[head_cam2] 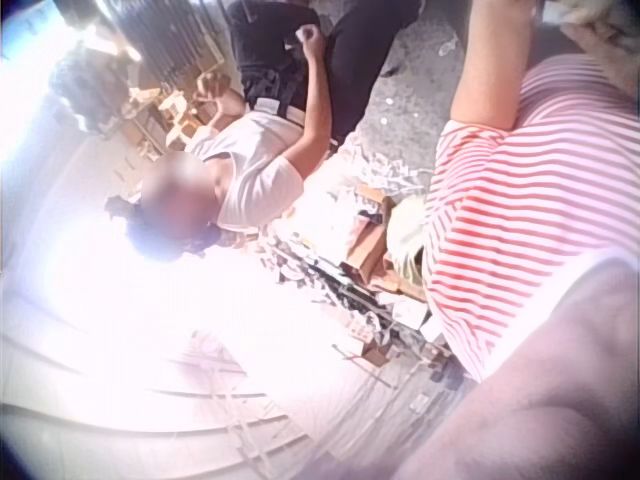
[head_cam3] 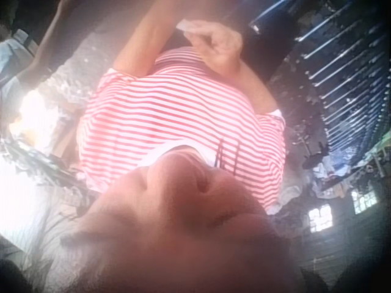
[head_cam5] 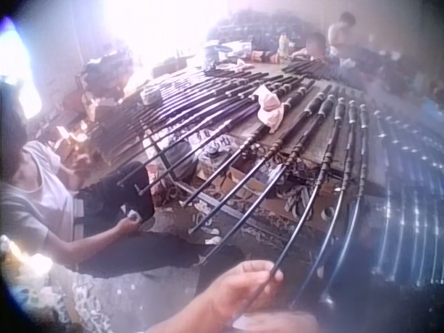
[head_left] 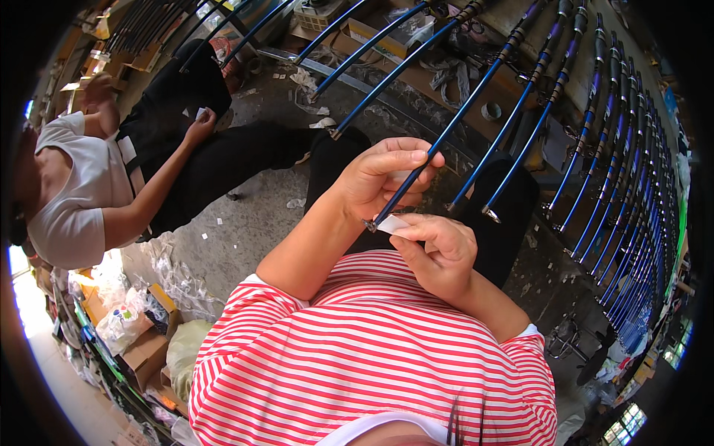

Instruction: The person is applying small white pieces of adhesive tape to the metal guides of several blue fishing rods. They handle each rod by hand, securing the material around the guide before moving to the next rod in the row.

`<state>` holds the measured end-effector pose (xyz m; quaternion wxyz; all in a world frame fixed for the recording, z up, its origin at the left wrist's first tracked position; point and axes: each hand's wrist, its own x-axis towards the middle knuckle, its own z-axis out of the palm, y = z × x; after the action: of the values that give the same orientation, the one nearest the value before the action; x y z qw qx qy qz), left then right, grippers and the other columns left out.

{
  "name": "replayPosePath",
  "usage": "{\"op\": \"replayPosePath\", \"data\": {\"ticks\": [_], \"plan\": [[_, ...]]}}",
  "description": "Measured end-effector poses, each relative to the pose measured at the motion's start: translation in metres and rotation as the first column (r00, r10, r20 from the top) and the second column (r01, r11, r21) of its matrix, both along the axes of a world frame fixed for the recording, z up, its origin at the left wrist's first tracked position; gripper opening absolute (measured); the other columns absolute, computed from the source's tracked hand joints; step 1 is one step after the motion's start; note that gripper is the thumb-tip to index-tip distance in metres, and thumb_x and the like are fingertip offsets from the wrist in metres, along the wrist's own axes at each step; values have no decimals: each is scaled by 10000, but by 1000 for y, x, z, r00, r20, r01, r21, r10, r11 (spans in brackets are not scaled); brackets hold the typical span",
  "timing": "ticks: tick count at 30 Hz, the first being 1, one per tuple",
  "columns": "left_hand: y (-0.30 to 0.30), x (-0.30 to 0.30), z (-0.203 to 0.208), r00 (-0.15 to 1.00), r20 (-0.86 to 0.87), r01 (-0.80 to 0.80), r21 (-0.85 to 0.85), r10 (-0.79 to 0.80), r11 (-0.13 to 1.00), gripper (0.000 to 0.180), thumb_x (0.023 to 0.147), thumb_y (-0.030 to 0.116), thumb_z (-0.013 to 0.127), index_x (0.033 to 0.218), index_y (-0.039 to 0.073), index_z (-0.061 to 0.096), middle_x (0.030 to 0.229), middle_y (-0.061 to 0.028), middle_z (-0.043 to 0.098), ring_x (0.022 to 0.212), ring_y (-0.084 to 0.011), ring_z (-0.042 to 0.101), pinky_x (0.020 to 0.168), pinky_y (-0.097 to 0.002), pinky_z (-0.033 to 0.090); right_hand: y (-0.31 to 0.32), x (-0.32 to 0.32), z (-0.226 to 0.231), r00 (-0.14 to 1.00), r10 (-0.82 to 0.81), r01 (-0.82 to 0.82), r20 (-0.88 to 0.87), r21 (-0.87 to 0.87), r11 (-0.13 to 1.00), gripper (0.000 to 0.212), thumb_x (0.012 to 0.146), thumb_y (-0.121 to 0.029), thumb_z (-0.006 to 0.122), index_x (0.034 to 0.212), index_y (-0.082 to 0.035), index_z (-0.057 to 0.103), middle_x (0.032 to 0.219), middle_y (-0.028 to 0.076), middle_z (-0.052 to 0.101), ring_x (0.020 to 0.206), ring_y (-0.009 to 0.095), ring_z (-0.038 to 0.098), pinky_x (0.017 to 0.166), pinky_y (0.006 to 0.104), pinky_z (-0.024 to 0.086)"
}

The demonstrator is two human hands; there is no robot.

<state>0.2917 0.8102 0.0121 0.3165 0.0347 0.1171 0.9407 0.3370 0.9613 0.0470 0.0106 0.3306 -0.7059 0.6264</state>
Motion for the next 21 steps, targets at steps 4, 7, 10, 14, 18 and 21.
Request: {"op": "replayPosePath", "data": {"ticks": [4,7,10,14,18,21], "plan": [[0,1,0,1000,-10,-11,-23,11,1000,220,869,128,544,991,-53,569,644,-24,499,465,-15,324,398,-149,286,0,2,-5,997,4,0,76,-48,999,141,745,-9,694,838,-2,588,846,162,664,677,197,665,573,243,516],[-1,1,0,1000,0,-16,-46,16,999,223,865,126,548,993,-55,571,629,-18,488,461,-14,320,396,-151,284,2,3,-11,996,-8,15,88,-83,996,131,752,-6,689,841,3,593,853,158,665,671,182,661,565,233,511],[-2,1,1,1000,3,-18,-61,19,998,225,860,127,555,993,-55,571,623,-14,481,459,-13,318,394,-151,283,2,2,-12,996,-6,14,89,-86,996,130,752,-5,689,842,4,596,854,156,666,671,179,661,559,231,509],[-1,1,0,1000,-18,-16,-34,16,999,223,850,126,571,988,-49,573,624,-9,473,461,-13,321,392,-148,280,0,0,-10,999,0,3,44,-61,998,137,745,-8,695,840,-1,596,851,156,666,680,185,665,560,235,510],[0,1,1,1000,-11,-19,-45,18,999,191,839,120,593,954,-32,584,627,-2,475,450,-7,316,385,-140,266,1,1,-8,998,-1,4,67,-53,999,150,734,-12,705,840,-10,599,838,156,665,693,199,670,569,239,516],[2,1,2,1000,-17,-24,-71,23,997,155,833,121,605,924,-4,600,631,2,498,430,3,304,374,-136,242,0,0,-8,999,4,-2,44,-35,999,140,736,0,697,837,-4,600,842,161,665,704,195,669,577,233,514]]}}
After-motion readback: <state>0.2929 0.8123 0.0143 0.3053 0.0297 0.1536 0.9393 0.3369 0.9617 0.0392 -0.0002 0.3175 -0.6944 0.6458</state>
